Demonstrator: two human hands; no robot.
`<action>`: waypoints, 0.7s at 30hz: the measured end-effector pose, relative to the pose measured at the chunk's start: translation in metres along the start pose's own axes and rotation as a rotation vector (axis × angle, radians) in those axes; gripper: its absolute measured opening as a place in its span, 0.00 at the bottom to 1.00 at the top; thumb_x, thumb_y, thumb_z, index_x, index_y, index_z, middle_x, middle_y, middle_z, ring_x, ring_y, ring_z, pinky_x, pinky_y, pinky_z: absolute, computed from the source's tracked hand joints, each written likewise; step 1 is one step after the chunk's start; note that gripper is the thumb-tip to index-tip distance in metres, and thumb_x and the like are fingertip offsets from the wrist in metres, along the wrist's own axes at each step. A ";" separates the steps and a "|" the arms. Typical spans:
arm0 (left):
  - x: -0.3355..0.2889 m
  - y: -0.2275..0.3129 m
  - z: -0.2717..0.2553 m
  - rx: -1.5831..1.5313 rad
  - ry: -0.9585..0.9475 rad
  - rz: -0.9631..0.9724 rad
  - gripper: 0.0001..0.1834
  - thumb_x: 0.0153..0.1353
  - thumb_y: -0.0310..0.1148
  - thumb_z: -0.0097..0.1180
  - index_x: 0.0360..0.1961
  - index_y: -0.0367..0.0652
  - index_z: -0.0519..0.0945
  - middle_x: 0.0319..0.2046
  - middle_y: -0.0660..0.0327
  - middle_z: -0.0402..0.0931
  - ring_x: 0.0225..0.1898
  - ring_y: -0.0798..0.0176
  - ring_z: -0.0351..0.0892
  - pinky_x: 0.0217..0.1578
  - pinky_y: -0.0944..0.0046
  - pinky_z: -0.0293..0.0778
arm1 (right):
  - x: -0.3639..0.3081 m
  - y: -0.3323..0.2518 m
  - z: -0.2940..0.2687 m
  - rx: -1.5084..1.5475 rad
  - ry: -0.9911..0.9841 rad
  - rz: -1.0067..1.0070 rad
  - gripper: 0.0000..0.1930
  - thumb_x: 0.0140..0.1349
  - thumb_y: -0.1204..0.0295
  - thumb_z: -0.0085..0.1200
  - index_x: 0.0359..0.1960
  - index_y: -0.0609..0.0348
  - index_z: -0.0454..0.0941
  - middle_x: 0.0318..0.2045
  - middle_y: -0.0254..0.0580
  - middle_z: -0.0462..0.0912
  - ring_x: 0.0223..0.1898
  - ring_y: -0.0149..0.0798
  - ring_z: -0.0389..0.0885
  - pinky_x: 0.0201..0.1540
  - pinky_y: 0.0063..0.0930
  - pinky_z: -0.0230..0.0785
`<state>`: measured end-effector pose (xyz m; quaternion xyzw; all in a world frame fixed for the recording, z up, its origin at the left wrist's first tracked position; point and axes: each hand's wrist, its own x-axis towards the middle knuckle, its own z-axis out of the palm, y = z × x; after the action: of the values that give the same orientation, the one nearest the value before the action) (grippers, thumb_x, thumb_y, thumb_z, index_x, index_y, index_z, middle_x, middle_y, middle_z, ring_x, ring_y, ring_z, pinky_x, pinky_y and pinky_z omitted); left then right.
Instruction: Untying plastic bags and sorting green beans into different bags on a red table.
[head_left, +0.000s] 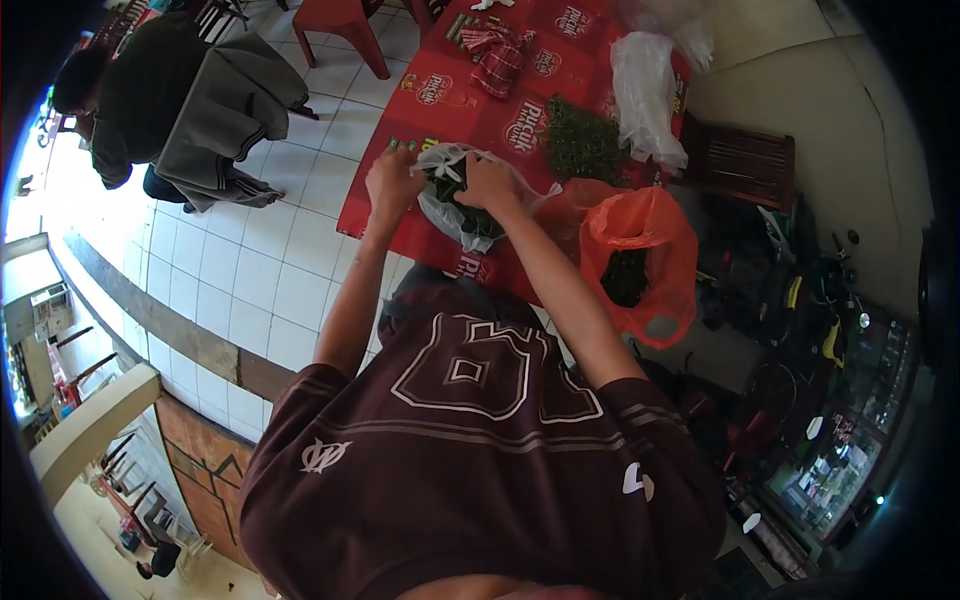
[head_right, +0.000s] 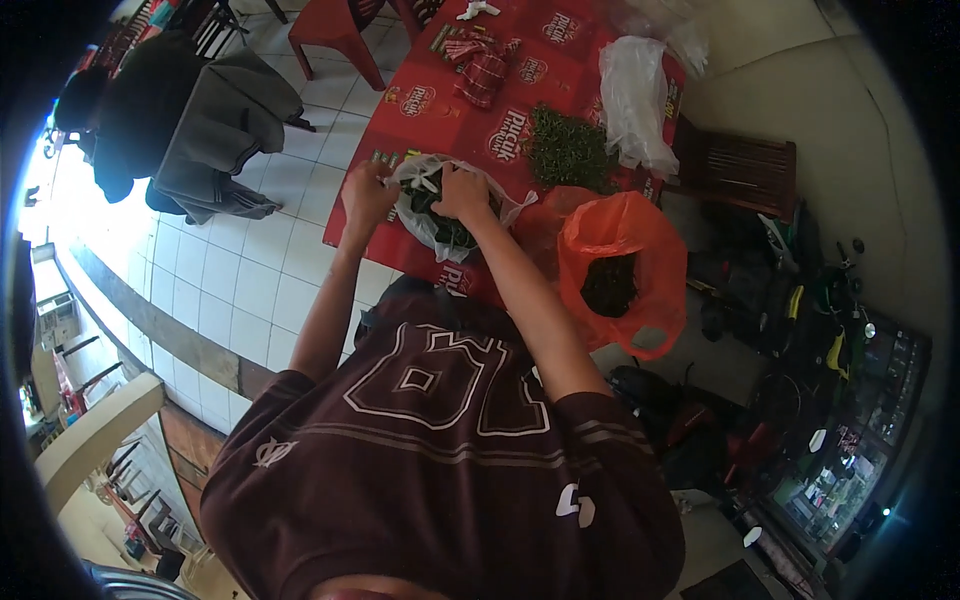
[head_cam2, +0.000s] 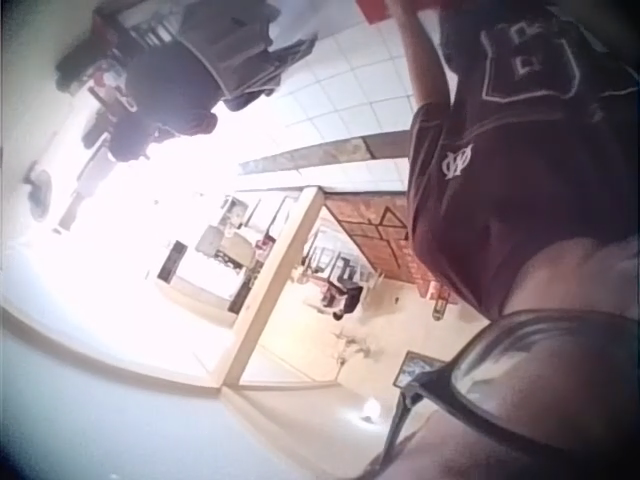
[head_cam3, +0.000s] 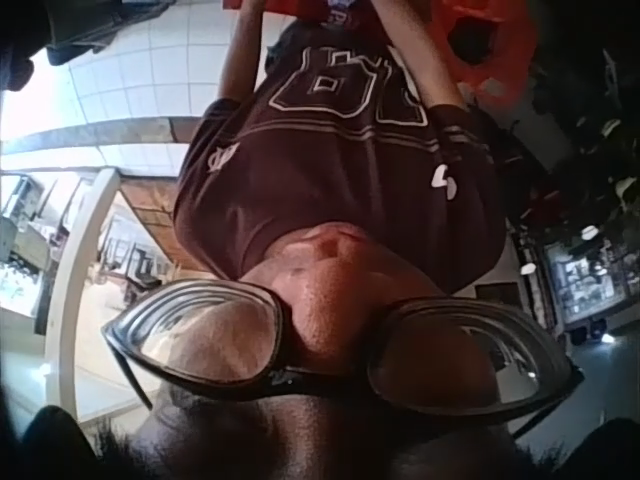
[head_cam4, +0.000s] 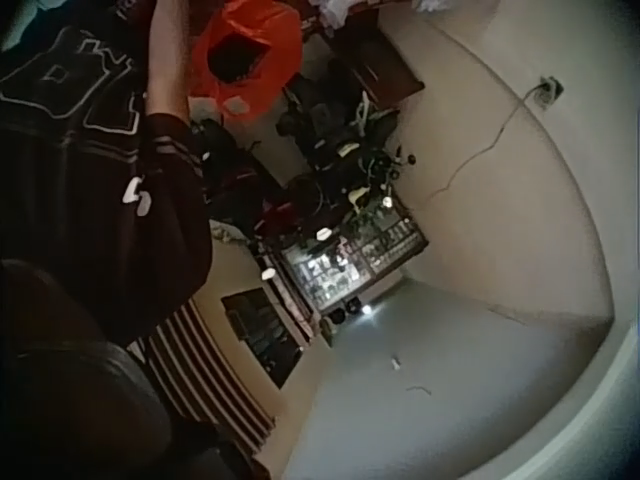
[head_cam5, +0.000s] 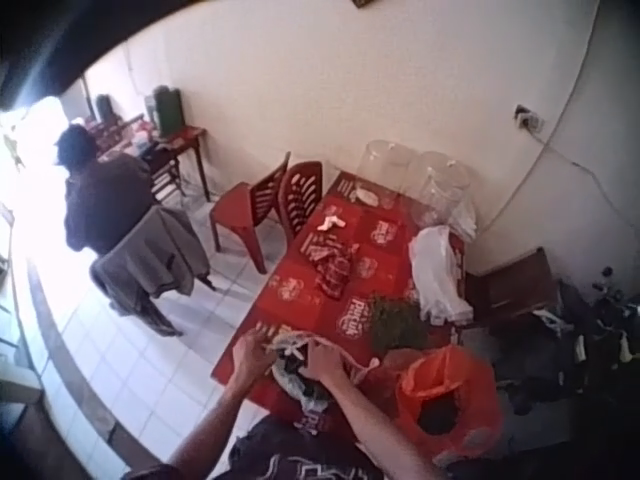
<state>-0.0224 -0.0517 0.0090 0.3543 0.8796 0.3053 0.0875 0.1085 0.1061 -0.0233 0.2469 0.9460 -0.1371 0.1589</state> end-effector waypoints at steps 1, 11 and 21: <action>0.000 0.005 -0.009 -0.052 0.070 -0.019 0.12 0.45 0.33 0.63 0.32 0.42 0.85 0.36 0.53 0.82 0.39 0.43 0.84 0.39 0.46 0.79 | -0.007 -0.002 0.004 -0.004 -0.006 0.004 0.52 0.44 0.45 0.72 0.66 0.65 0.63 0.53 0.60 0.81 0.51 0.54 0.84 0.55 0.44 0.76; -0.020 0.003 -0.007 -0.151 0.013 -0.138 0.14 0.50 0.38 0.63 0.37 0.43 0.84 0.38 0.54 0.83 0.42 0.44 0.84 0.42 0.46 0.79 | 0.000 -0.008 0.013 -0.005 0.084 0.101 0.44 0.49 0.47 0.68 0.61 0.67 0.67 0.48 0.60 0.84 0.50 0.58 0.84 0.53 0.48 0.77; -0.085 0.010 0.004 -0.255 -0.014 -0.386 0.31 0.54 0.35 0.62 0.60 0.45 0.69 0.27 0.45 0.81 0.35 0.39 0.84 0.36 0.42 0.77 | -0.008 -0.009 -0.019 0.009 -0.120 0.061 0.48 0.49 0.48 0.69 0.66 0.67 0.64 0.52 0.62 0.83 0.54 0.58 0.83 0.55 0.49 0.77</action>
<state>0.0477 -0.1017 0.0068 0.1676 0.8847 0.3890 0.1945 0.1061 0.1009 -0.0015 0.2676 0.9262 -0.1513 0.2185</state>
